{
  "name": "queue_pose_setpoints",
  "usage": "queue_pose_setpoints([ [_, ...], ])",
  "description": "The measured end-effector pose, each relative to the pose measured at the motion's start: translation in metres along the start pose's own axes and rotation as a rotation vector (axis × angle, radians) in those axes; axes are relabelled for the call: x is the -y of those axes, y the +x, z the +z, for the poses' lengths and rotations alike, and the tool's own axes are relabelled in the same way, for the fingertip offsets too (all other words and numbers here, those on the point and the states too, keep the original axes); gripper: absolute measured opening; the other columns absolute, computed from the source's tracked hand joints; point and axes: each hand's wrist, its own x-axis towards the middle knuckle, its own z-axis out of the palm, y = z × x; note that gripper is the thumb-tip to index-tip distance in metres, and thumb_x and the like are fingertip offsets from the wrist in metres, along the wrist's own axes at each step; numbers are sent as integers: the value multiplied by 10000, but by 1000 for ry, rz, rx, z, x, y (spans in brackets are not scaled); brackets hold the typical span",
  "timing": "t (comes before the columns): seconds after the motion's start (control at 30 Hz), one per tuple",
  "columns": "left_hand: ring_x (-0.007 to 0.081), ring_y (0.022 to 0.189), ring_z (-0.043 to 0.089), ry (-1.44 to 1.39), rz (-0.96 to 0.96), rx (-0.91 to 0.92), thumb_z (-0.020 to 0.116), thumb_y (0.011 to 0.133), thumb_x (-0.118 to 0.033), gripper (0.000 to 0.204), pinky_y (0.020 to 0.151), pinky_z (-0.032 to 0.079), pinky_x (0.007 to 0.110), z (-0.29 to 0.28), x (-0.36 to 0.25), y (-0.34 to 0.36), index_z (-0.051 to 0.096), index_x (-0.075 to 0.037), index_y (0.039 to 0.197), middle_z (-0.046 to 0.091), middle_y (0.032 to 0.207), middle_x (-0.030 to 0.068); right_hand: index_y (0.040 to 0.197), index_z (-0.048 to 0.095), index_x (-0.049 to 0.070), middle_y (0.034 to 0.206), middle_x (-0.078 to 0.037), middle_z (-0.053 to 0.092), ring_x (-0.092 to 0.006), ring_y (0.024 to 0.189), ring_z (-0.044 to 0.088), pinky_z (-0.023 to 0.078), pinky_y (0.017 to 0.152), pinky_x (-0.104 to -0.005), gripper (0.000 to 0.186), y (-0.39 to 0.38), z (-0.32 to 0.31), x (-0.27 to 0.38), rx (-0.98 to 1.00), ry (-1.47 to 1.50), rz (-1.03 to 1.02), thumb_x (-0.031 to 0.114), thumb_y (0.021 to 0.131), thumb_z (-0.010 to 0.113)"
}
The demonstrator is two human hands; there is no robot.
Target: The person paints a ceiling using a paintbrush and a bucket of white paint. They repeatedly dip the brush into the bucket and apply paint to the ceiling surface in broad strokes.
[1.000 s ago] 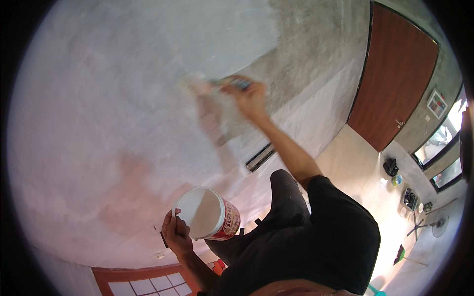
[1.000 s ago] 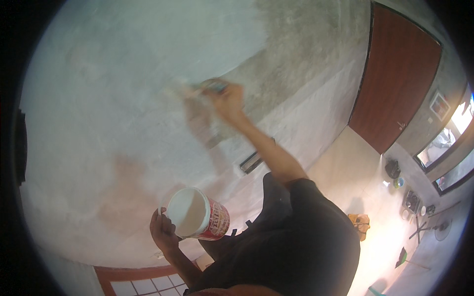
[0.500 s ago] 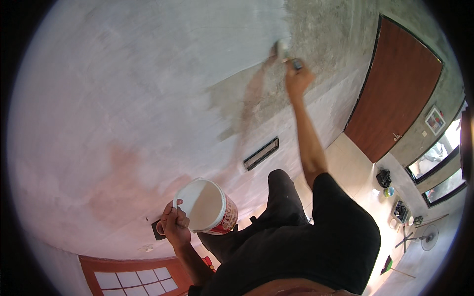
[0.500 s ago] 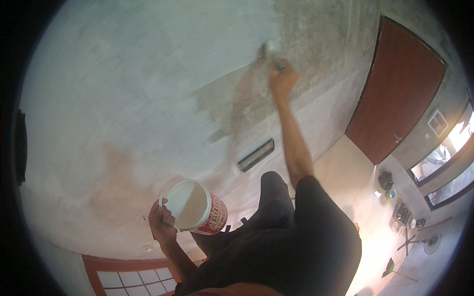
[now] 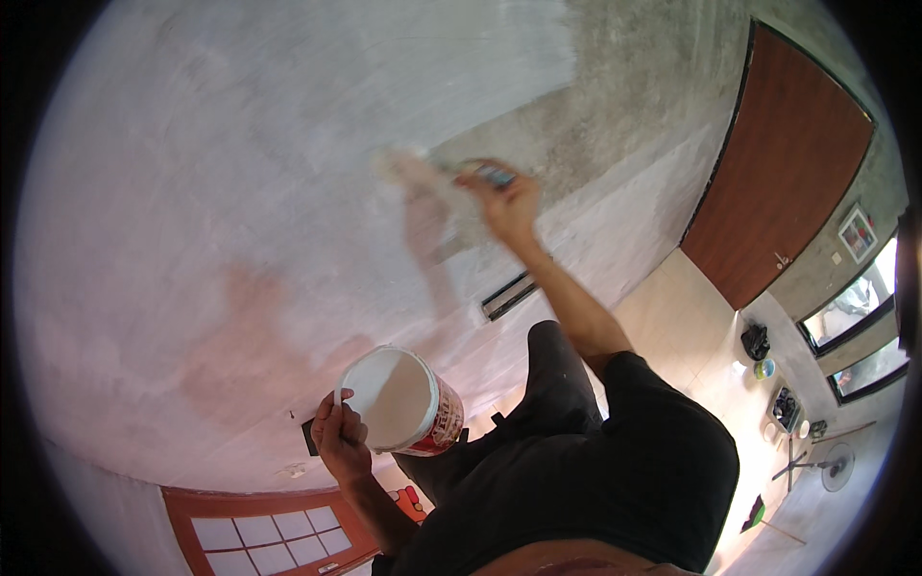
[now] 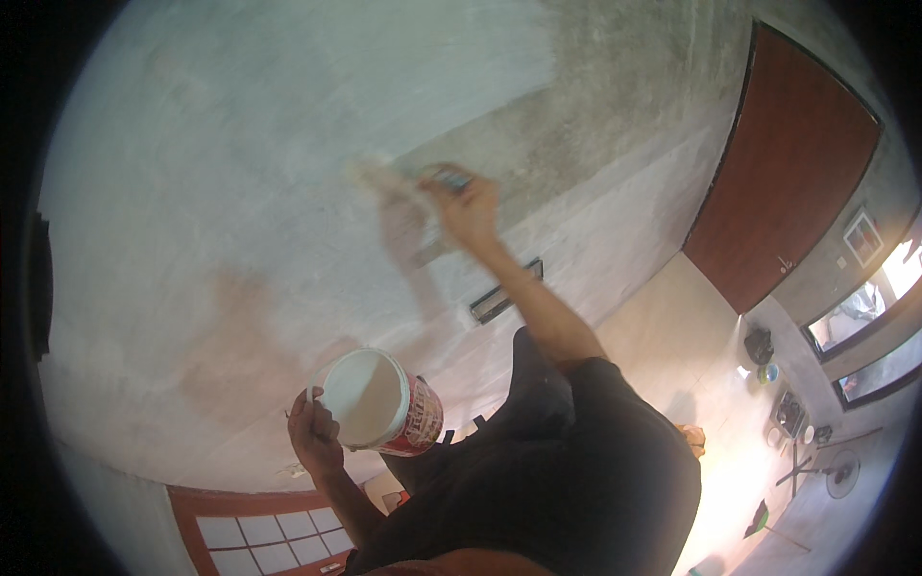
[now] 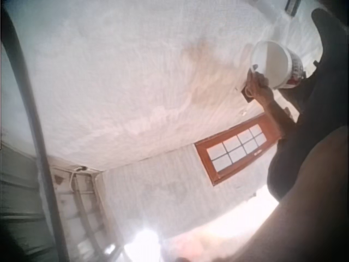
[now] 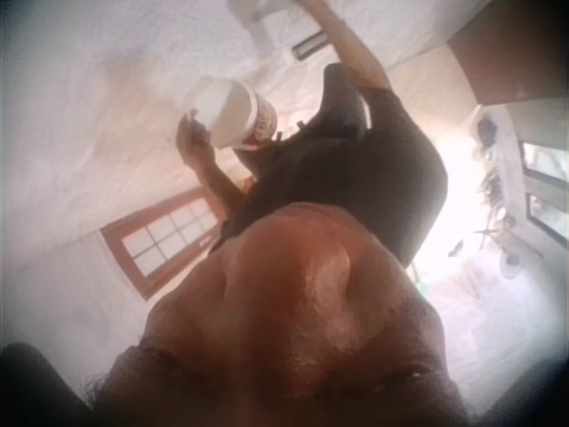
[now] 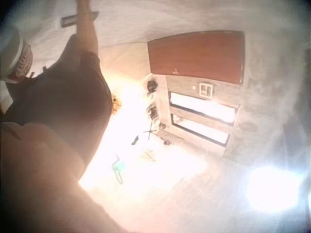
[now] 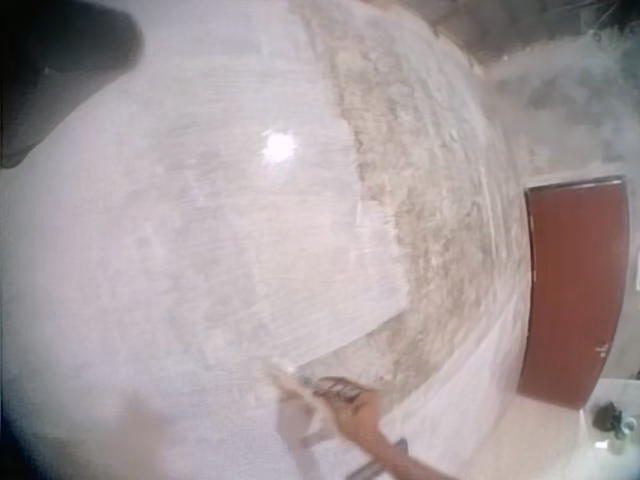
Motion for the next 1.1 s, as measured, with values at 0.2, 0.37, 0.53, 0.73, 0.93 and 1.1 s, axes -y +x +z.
queue_pose_setpoints([
  [0.2,19,537,307,76,14,-40,456,930,-82,252,474,226,190,-5,-5,-6,621,51,1067,376,625,-55,810,719,-32,760,-96,713,-158,681,660,499,670,-282,212,111,-148,-38,-395,-309,-316,173,858,690],
  [0.37,27,534,316,312,141,10,428,935,-81,270,483,241,201,-19,3,1,622,50,1070,376,631,-56,925,706,-84,858,-142,715,-187,754,685,548,693,-302,201,103,-171,-9,-440,-364,-362,97,872,638],
  [0.53,33,519,281,70,-37,43,442,931,-75,267,484,221,208,6,-15,10,628,52,1072,340,603,-60,993,639,-140,907,-202,686,-247,734,687,571,673,-338,226,22,-138,52,-103,-141,-174,67,908,602],
  [0.73,30,524,291,49,16,171,443,927,-85,290,493,221,209,4,-12,15,630,84,1072,350,601,-51,927,678,-106,854,-203,667,-247,595,652,538,536,-326,237,-44,-67,75,542,17,-87,51,750,688],
  [0.93,32,542,296,65,20,208,452,927,-66,268,517,248,206,18,-10,18,635,52,1084,358,616,-51,920,710,-27,818,-117,706,-177,704,674,542,601,-279,178,-104,7,86,886,-309,194,38,760,752],
  [1.1,30,545,293,111,-38,235,449,934,-144,329,508,235,204,20,4,25,613,76,1116,351,618,-56,892,717,35,728,-149,683,-292,680,684,539,634,-370,219,-134,51,38,1152,-625,-222,170,722,751],
])
